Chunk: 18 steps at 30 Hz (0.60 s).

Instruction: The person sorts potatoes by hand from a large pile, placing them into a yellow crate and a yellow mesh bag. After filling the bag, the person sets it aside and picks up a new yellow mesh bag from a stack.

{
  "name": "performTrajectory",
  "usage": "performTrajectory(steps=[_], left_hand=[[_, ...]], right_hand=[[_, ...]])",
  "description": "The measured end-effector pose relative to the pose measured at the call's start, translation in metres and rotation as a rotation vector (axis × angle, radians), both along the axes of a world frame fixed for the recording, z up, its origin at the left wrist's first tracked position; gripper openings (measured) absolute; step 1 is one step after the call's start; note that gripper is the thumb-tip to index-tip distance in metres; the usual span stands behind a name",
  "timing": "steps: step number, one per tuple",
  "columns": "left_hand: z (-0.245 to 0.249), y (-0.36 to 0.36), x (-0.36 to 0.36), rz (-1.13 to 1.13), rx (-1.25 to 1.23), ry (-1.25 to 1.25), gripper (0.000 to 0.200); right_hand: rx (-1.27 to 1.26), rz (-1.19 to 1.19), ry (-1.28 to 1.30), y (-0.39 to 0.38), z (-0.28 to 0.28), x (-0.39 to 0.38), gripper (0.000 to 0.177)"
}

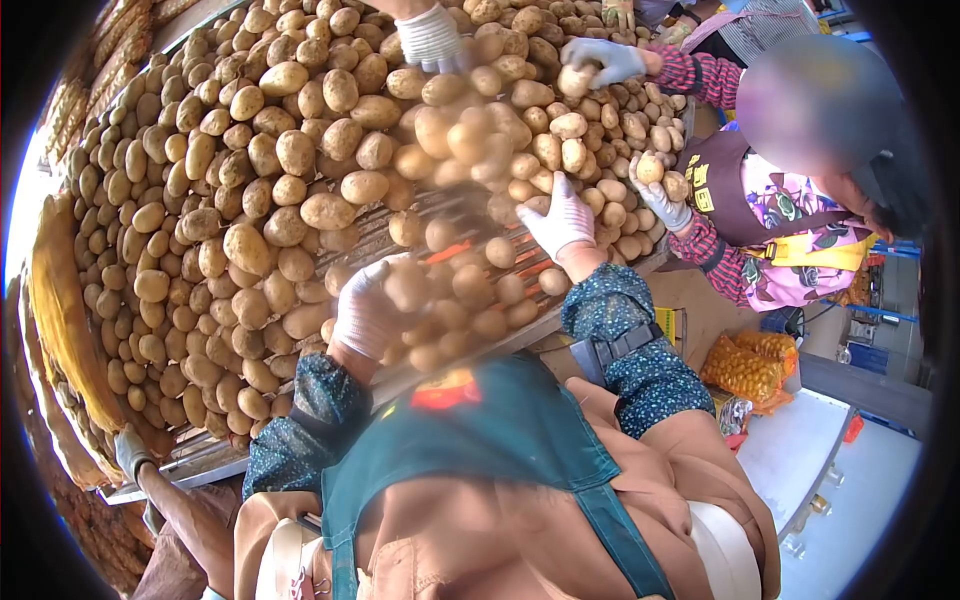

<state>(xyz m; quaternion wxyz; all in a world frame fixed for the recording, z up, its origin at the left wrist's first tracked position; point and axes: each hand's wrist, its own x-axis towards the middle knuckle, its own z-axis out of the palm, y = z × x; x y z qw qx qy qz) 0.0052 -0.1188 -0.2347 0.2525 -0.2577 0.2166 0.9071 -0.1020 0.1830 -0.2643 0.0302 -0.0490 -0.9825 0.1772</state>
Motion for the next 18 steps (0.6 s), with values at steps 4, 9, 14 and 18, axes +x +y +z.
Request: performTrajectory(steps=[4, 9, 14, 18], left_hand=[[-0.003, 0.003, -0.012, -0.015, 0.075, -0.054, 0.038], [-0.007, 0.003, -0.015, -0.028, 0.05, -0.01, 0.032], [-0.012, -0.003, -0.013, 0.009, -0.01, 0.015, 0.03], [-0.015, -0.007, -0.015, 0.062, -0.005, -0.02, 0.033]], right_hand=[[-0.157, 0.114, -0.073, 0.006, 0.012, -0.002, 0.069], [-0.632, 0.506, -0.351, 0.011, 0.015, 0.013, 0.052], [-0.408, 0.242, -0.292, -0.018, 0.015, 0.004, 0.022], [0.098, 0.536, -0.078, -0.067, -0.02, 0.008, 0.053]])
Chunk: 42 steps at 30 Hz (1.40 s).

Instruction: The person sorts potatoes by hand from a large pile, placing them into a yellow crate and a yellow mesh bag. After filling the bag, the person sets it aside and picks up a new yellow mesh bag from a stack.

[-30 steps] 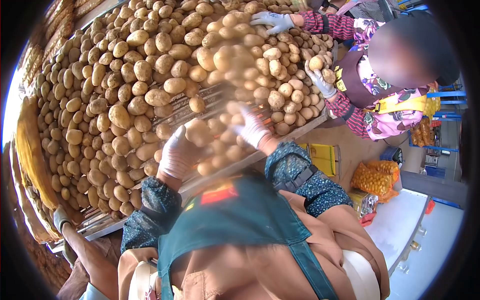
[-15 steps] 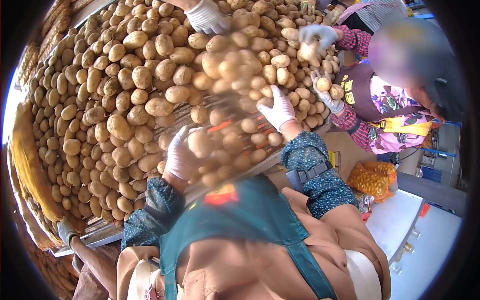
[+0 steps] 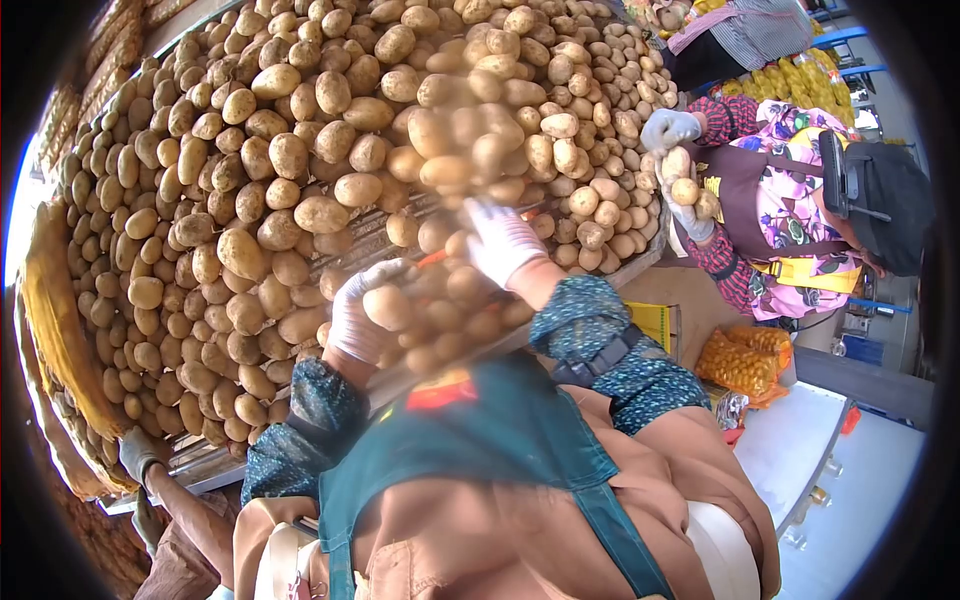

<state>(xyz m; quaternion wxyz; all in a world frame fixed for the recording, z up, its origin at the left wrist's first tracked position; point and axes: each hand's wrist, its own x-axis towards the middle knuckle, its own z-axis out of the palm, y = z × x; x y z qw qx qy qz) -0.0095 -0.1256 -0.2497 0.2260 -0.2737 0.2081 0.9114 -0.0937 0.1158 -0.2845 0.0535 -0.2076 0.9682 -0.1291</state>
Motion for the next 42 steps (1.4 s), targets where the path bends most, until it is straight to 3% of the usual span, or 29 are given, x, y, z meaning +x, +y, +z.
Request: performTrajectory(steps=[4, 7, 11, 15, 16, 17, 19, 20, 23, 24, 27, 28, 29, 31, 34, 37, 41, 42], left_hand=[[0.003, 0.001, 0.0, -0.012, -0.009, -0.006, 0.033], [0.012, 0.002, 0.001, -0.001, -0.044, -0.036, 0.033], [0.02, 0.0, 0.003, -0.007, 0.008, -0.037, 0.033], [0.047, 0.002, -0.001, -0.022, 0.01, -0.067, 0.033], [0.048, 0.001, -0.001, -0.028, 0.01, -0.074, 0.033], [0.047, 0.0, 0.0, -0.036, 0.01, -0.083, 0.033], [0.044, -0.002, -0.001, -0.039, 0.054, -0.093, 0.035], [0.045, -0.002, -0.002, -0.039, 0.055, -0.101, 0.035], [0.036, -0.001, -0.006, -0.035, 0.037, -0.089, 0.035], [0.031, -0.001, -0.008, -0.035, 0.027, -0.079, 0.036], [0.028, -0.003, -0.01, -0.085, 0.098, -0.064, 0.036], [0.026, -0.003, -0.009, -0.078, 0.089, -0.07, 0.035], [0.025, -0.003, -0.009, -0.071, 0.081, -0.075, 0.035], [0.026, -0.002, -0.01, -0.057, 0.064, -0.099, 0.033], [0.039, 0.0, -0.011, -0.026, 0.05, -0.148, 0.03], [0.038, 0.0, -0.008, -0.016, 0.052, -0.175, 0.028], [0.024, -0.005, -0.003, -0.056, -0.02, -0.204, 0.03], [0.025, -0.004, -0.003, -0.07, -0.045, -0.204, 0.032]], right_hand=[[0.359, -0.137, -0.49, -0.036, 0.016, -0.034, 0.06], [0.376, -0.155, -0.523, -0.048, 0.044, -0.04, 0.056], [0.372, -0.091, -0.429, -0.035, 0.037, -0.043, 0.049], [0.043, -0.098, -0.324, 0.003, 0.013, -0.028, 0.045], [-0.225, -0.148, -0.267, 0.018, -0.008, -0.025, 0.042], [-0.404, -0.191, -0.317, 0.025, 0.007, -0.021, 0.042], [-0.986, -0.377, -0.693, 0.046, 0.006, -0.009, 0.043], [-1.234, -0.313, -0.842, 0.054, 0.01, -0.003, 0.047], [-0.597, 0.057, -0.262, 0.064, 0.018, 0.001, 0.053], [-0.852, -0.228, -0.559, 0.06, 0.018, 0.004, 0.061], [-0.659, -0.012, -0.461, 0.042, 0.035, 0.001, 0.068], [-0.657, -0.078, -0.673, 0.029, 0.049, 0.007, 0.069], [-0.621, 0.086, -0.528, 0.023, 0.032, 0.012, 0.066], [-0.261, 0.158, -0.268, 0.004, 0.031, 0.016, 0.072], [-0.153, 0.024, -0.182, -0.02, 0.032, 0.017, 0.077], [-0.113, 0.158, -0.214, -0.032, 0.033, 0.008, 0.075], [-0.314, 0.127, -0.235, -0.036, 0.013, 0.002, 0.065], [-0.523, -0.004, -0.283, -0.039, 0.019, 0.007, 0.057]])
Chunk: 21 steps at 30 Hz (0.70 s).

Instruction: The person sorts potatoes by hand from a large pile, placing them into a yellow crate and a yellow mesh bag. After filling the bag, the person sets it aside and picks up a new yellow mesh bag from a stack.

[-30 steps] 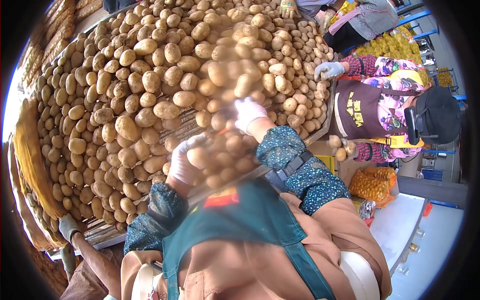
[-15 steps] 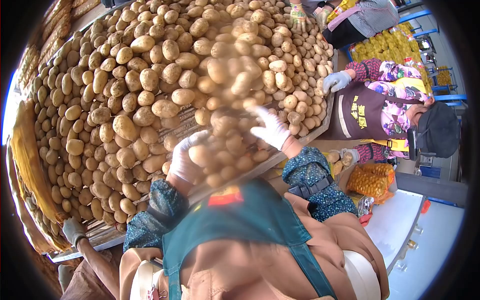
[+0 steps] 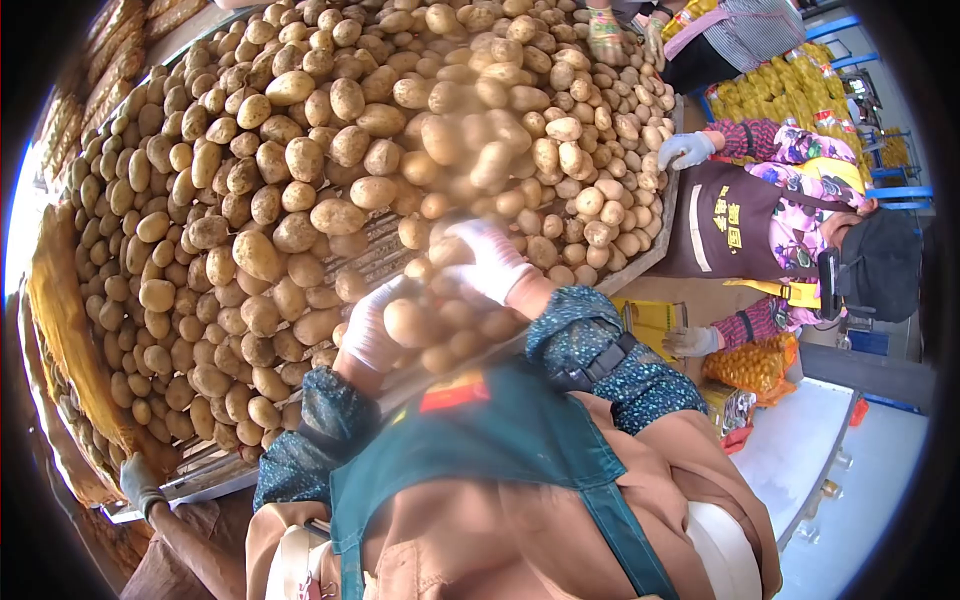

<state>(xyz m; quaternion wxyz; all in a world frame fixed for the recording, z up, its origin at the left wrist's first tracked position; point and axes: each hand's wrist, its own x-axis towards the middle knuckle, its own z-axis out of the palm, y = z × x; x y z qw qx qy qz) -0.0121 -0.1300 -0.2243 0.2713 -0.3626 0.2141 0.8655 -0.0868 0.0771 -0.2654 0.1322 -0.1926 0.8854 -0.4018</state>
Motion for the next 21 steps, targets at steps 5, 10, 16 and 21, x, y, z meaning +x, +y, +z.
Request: performTrajectory(steps=[5, 10, 16, 21], left_hand=[[0.023, 0.009, 0.0, -0.174, 0.037, 0.098, 0.05], [0.002, 0.016, 0.01, -0.299, 0.104, 0.305, 0.053], [0.031, 0.021, 0.008, -0.35, 0.16, 0.361, 0.051], [0.047, 0.029, -0.008, -0.449, 0.205, 0.368, 0.049]], right_hand=[[-0.293, 0.023, 0.08, 0.0, 0.034, 0.015, 0.055], [-0.373, 0.043, 0.006, 0.004, 0.027, 0.04, 0.06], [-0.488, 0.095, -0.278, 0.021, -0.008, 0.048, 0.07], [-0.161, 0.183, -0.099, 0.028, 0.037, 0.038, 0.066]])
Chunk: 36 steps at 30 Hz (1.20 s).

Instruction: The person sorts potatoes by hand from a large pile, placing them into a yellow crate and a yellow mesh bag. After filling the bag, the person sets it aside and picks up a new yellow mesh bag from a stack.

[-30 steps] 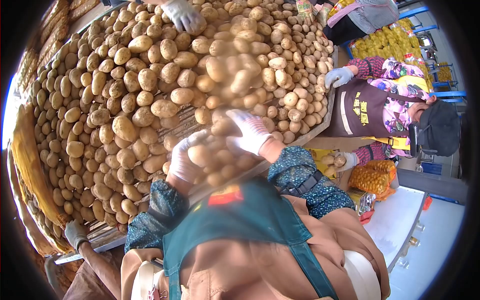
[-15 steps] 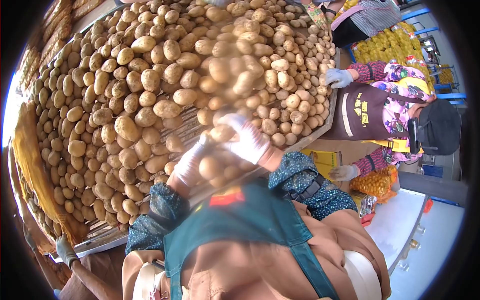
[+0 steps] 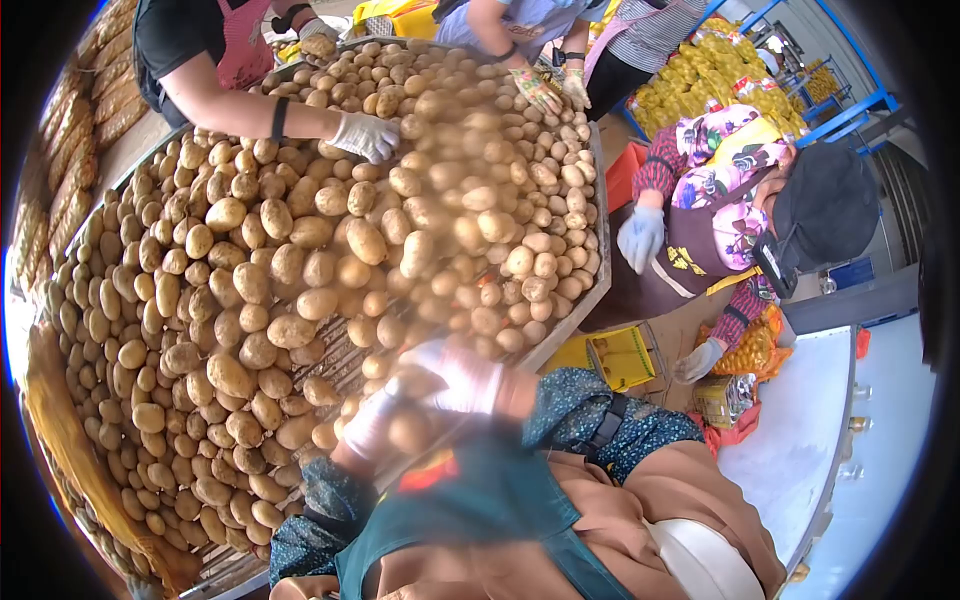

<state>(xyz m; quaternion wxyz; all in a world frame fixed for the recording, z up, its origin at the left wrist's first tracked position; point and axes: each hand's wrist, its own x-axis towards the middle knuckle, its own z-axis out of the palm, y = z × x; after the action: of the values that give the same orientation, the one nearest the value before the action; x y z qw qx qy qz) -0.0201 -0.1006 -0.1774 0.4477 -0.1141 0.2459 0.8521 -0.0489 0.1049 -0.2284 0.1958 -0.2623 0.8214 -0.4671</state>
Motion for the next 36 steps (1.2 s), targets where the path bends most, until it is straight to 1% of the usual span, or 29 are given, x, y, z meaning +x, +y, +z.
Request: performTrajectory(steps=[3, 4, 6, 7, 8, 10, 12, 14, 15, 16, 17, 18, 20, 22, 25, 27, 28, 29, 32, 33, 36], left_hand=[[-0.012, 0.013, -0.002, 0.099, -0.034, -0.023, 0.046], [-0.011, 0.013, -0.004, 0.101, -0.057, 0.013, 0.046], [0.003, 0.025, -0.012, 0.116, 0.009, -0.114, 0.047], [-0.017, 0.022, -0.006, 0.099, 0.031, -0.19, 0.049], [0.004, 0.023, -0.012, 0.062, 0.095, -0.03, 0.051], [-0.003, 0.013, 0.005, 0.092, 0.05, -0.095, 0.055], [0.002, 0.011, 0.006, 0.103, 0.111, -0.119, 0.058], [-0.001, 0.01, 0.009, 0.173, 0.058, -0.144, 0.057], [-0.009, 0.013, 0.011, 0.239, -0.025, -0.153, 0.056], [-0.01, 0.013, 0.009, 0.264, -0.04, -0.13, 0.056], [-0.01, 0.014, 0.008, 0.289, -0.056, -0.108, 0.056], [-0.012, 0.014, 0.008, 0.31, -0.054, -0.163, 0.057], [-0.022, 0.014, 0.008, 0.355, -0.049, -0.266, 0.058], [-0.039, 0.012, 0.009, 0.343, -0.04, -0.272, 0.063], [-0.032, 0.015, 0.007, 0.353, 0.031, -0.287, 0.067], [-0.013, 0.016, 0.005, 0.359, 0.103, -0.302, 0.068], [-0.016, 0.016, 0.006, 0.366, 0.102, -0.313, 0.068], [-0.021, 0.015, 0.006, 0.371, 0.1, -0.321, 0.068], [-0.032, 0.014, 0.007, 0.377, 0.085, -0.31, 0.069], [-0.036, 0.013, 0.008, 0.381, 0.077, -0.303, 0.069], [-0.047, 0.01, 0.011, 0.353, 0.087, -0.23, 0.069]], right_hand=[[-0.048, 0.019, 0.055, 0.01, 0.009, -0.007, 0.064], [-0.074, 0.018, 0.072, 0.015, 0.013, -0.01, 0.062], [-0.305, -0.029, -0.184, 0.028, 0.01, -0.012, 0.06], [-0.287, -0.067, -0.189, 0.032, 0.007, -0.013, 0.056], [-0.262, -0.103, -0.167, 0.036, 0.005, -0.013, 0.052], [-0.116, -0.416, -0.373, 0.051, -0.004, -0.01, 0.042], [-0.09, -0.661, -0.219, 0.077, -0.056, -0.025, 0.036], [0.371, -0.762, -0.013, 0.095, -0.064, -0.035, 0.035], [0.499, -0.758, -0.1, 0.097, -0.065, -0.038, 0.043], [0.657, -0.683, -0.115, 0.095, -0.067, -0.037, 0.047], [0.813, -0.606, -0.131, 0.081, -0.047, -0.04, 0.05], [0.967, -0.525, -0.144, 0.072, -0.036, -0.04, 0.054], [0.876, -0.531, -0.151, 0.07, -0.038, -0.042, 0.058], [0.784, -0.537, -0.152, 0.07, -0.042, -0.043, 0.062], [0.19, -0.628, -0.267, 0.092, -0.066, -0.035, 0.058], [-0.424, -0.714, -0.671, 0.101, -0.065, -0.028, 0.054], [-0.74, -0.739, -0.862, 0.103, -0.064, -0.026, 0.053], [-1.065, -0.634, -1.027, 0.103, -0.063, -0.024, 0.043], [-1.253, -0.52, -1.283, 0.083, -0.005, -0.01, 0.04], [-1.219, -0.585, -1.239, 0.074, 0.011, -0.007, 0.038], [-1.092, -0.548, -1.086, 0.073, -0.01, -0.002, 0.04]])
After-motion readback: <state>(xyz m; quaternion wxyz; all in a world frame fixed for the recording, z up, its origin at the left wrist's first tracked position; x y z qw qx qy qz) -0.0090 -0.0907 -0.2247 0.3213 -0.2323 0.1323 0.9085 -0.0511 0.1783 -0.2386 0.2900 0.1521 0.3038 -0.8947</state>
